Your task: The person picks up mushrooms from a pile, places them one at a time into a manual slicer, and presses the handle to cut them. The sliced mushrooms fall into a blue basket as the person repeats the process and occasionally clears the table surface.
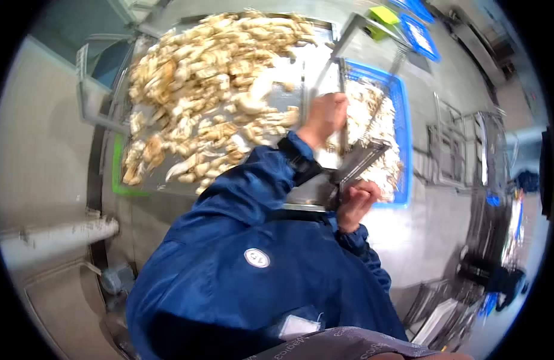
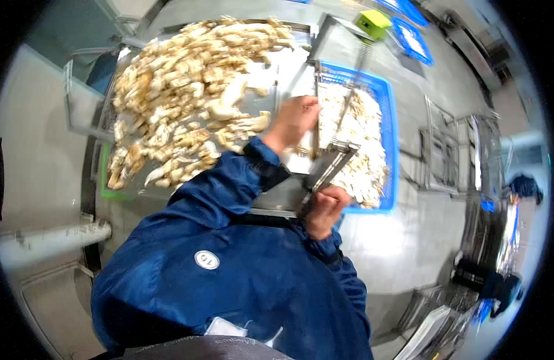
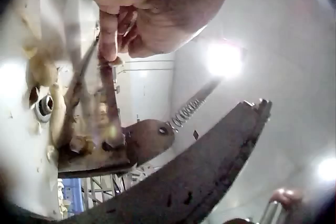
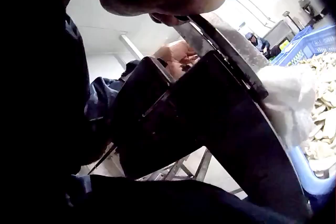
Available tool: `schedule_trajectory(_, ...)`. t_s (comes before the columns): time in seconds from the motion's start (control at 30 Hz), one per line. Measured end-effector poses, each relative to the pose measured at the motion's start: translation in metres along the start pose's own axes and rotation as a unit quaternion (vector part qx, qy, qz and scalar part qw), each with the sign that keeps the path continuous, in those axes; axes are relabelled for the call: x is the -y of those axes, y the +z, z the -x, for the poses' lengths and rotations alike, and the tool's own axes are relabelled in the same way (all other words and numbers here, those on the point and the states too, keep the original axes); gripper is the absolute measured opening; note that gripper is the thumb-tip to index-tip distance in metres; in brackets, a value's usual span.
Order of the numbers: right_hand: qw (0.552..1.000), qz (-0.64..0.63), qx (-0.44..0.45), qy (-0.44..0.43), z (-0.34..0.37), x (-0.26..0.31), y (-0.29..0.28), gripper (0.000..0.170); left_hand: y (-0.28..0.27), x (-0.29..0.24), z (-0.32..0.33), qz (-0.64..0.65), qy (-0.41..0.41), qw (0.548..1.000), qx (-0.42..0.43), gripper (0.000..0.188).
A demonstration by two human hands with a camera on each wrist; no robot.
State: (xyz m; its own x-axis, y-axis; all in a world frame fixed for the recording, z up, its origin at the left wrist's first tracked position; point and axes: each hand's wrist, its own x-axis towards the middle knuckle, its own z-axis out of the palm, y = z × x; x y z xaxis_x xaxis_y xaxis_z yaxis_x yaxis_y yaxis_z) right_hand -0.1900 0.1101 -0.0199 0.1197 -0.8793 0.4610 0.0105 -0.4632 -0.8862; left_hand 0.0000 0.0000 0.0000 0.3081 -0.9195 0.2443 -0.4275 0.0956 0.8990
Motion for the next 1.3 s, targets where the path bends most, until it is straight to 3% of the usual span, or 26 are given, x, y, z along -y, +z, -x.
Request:
schedule_trajectory(0.07, 1.000, 0.004, 0.007, -0.005, -0.012, 0.004, -0.018, 0.033, 0.028, -0.016, -0.003, 0.032, 0.062, 0.996, -0.057, 0.025)
schedule_trajectory(0.1, 0.999, 0.005, -0.004, -0.045, -0.015, -0.004, 0.018, 0.032, -0.001, -0.009, -0.016, 0.072, 0.125, 0.986, -0.083, 0.024)
schedule_trajectory(0.17, 0.999, -0.019, 0.011, -0.029, -0.006, 0.000, 0.013, 0.030, -0.014, -0.029, 0.001, 0.122, 0.150, 0.979, -0.063, 0.025)
schedule_trajectory(0.33, 0.998, -0.044, 0.032, -0.021, -0.003, 0.000, 0.013, 0.027, -0.077, -0.024, 0.018, 0.094, 0.130, 0.987, 0.018, 0.025)
schedule_trajectory(0.37, 0.998, -0.060, 0.034, -0.013, -0.002, 0.001, 0.014, 0.027, -0.102, -0.024, 0.027, 0.018, 0.153, 0.988, 0.027, 0.026)
schedule_trajectory(0.43, 0.998, -0.046, 0.031, -0.018, 0.001, -0.009, 0.010, 0.027, -0.151, -0.020, 0.045, -0.003, 0.060, 0.995, 0.077, 0.028)
schedule_trajectory(0.47, 0.998, -0.048, 0.036, -0.021, 0.001, -0.010, 0.010, 0.027, -0.176, -0.022, 0.059, -0.074, 0.029, 0.996, 0.033, 0.025)
schedule_trajectory(0.53, 0.998, -0.045, 0.041, -0.025, 0.000, -0.009, 0.008, 0.027, -0.228, 0.001, 0.084, -0.158, -0.130, 0.979, -0.015, 0.024)
schedule_trajectory(0.57, 0.998, -0.044, 0.038, -0.026, 0.000, -0.009, 0.010, 0.026, -0.252, -0.003, 0.100, -0.317, -0.126, 0.938, -0.068, 0.025)
schedule_trajectory(0.6, 0.998, -0.039, 0.029, -0.026, 0.000, -0.007, 0.014, 0.025, -0.274, 0.013, 0.115, -0.393, -0.208, 0.892, -0.086, 0.028)
schedule_trajectory(0.63, 0.999, -0.028, 0.019, -0.027, 0.000, -0.005, 0.014, 0.024, -0.293, 0.044, 0.133, -0.425, -0.167, 0.880, -0.127, 0.030)
schedule_trajectory(0.8, 0.994, -0.092, 0.052, -0.026, 0.001, -0.006, 0.008, 0.019, -0.279, 0.034, 0.137, -0.463, -0.218, 0.852, -0.111, 0.035)
schedule_trajectory(0.83, 0.993, -0.103, 0.048, -0.020, 0.001, -0.007, 0.009, 0.021, -0.277, 0.044, 0.134, -0.510, -0.197, 0.829, -0.118, 0.038)
schedule_trajectory(0.9, 0.995, -0.083, 0.052, -0.027, 0.001, -0.007, 0.008, 0.022, -0.280, 0.054, 0.125, -0.526, -0.249, 0.807, -0.099, 0.039)
schedule_trajectory(1.0, 0.995, -0.080, 0.054, -0.027, -0.001, -0.001, 0.009, 0.021, -0.284, 0.064, 0.125, -0.544, -0.251, 0.794, -0.097, 0.035)
schedule_trajectory(1.1, 0.993, -0.099, 0.050, -0.032, -0.001, -0.001, 0.011, 0.020, -0.288, 0.057, 0.126, -0.529, -0.284, 0.795, -0.081, 0.033)
schedule_trajectory(1.13, 0.993, -0.102, 0.055, -0.022, 0.000, -0.001, 0.009, 0.020, -0.289, 0.054, 0.130, -0.539, -0.259, 0.797, -0.088, 0.030)
schedule_trajectory(1.23, 0.992, -0.099, 0.064, -0.041, -0.001, -0.006, 0.007, 0.020, -0.294, 0.023, 0.139, -0.467, -0.243, 0.846, -0.087, 0.031)
schedule_trajectory(1.3, 0.992, -0.105, 0.063, -0.031, 0.000, -0.005, 0.007, 0.020, -0.284, 0.006, 0.137, -0.270, -0.220, 0.932, -0.103, 0.026)
